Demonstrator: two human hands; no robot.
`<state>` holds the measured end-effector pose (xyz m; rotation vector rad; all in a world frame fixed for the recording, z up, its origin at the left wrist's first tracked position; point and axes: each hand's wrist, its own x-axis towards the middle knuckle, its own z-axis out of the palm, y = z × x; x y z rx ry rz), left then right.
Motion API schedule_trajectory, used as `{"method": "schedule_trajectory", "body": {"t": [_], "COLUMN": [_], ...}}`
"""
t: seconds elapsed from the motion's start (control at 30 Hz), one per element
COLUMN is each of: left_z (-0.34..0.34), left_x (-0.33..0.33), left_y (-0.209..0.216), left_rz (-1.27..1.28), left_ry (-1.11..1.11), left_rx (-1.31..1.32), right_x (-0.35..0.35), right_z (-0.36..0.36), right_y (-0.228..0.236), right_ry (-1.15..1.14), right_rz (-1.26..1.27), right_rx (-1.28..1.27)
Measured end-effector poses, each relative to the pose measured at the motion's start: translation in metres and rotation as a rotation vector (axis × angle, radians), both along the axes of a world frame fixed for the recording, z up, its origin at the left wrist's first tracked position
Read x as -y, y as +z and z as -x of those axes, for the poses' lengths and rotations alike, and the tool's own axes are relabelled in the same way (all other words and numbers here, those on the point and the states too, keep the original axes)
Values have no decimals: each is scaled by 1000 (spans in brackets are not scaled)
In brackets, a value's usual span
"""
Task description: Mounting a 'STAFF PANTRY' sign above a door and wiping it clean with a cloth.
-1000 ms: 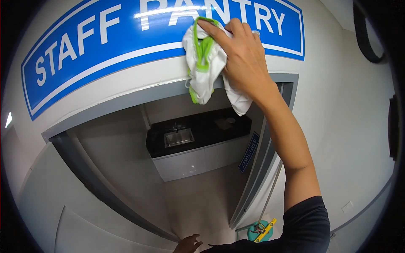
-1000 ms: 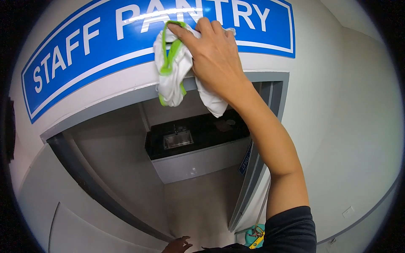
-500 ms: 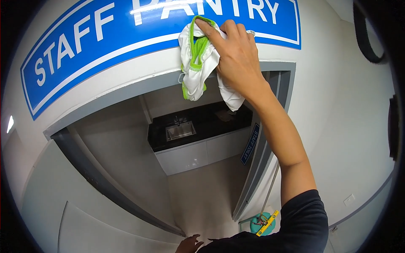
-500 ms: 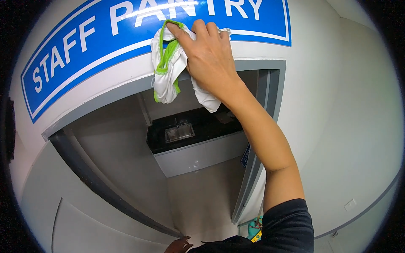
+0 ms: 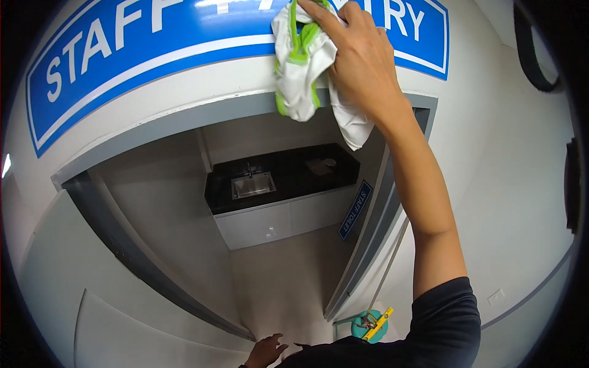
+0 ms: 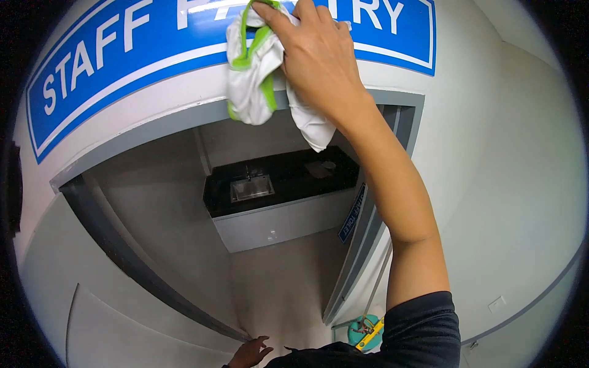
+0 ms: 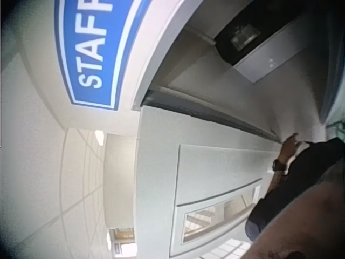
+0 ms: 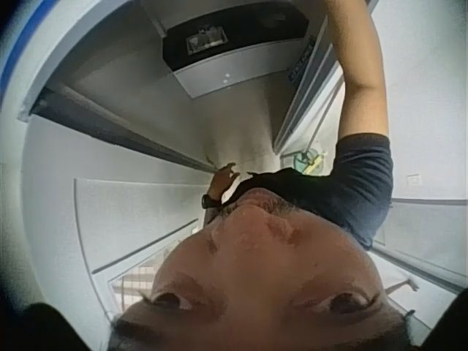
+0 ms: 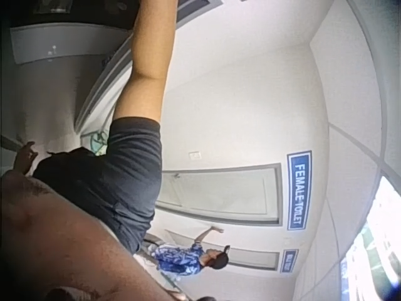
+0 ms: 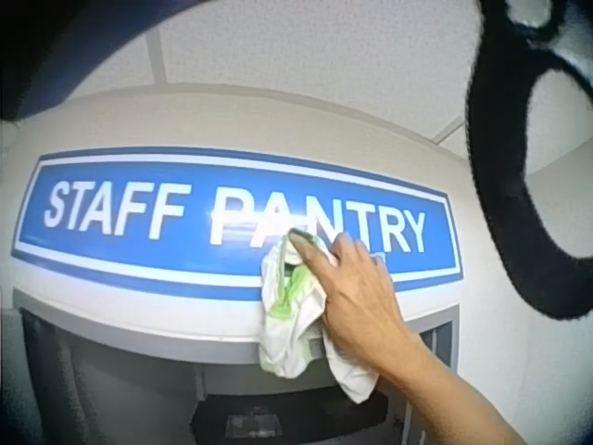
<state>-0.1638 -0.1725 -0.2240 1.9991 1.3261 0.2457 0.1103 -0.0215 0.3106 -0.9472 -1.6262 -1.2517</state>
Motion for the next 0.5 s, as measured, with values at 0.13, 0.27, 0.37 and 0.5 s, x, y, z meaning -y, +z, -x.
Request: {"method": "schedule_trajectory", "body": {"t": [0.13, 0.27, 0.37, 0.5], "left_z": [0, 0, 0, 3], "left_x": [-5, -10, -14, -21], "left_y": [-6, -10, -10, -3], "left_rz": [-73, 10, -74, -29], "left_ry": [-59, -24, -69, -65], "left_rx": [11, 25, -25, -10], "right_x": [6, 1, 4, 2], "right_z": [-1, 3, 4, 3], "right_y": [-10, 0, -4, -7], "right_ry": [-76, -3, -30, -50], "right_rz": [88, 79, 39, 70], "right_rx": [-8, -58, -33, -60]}}
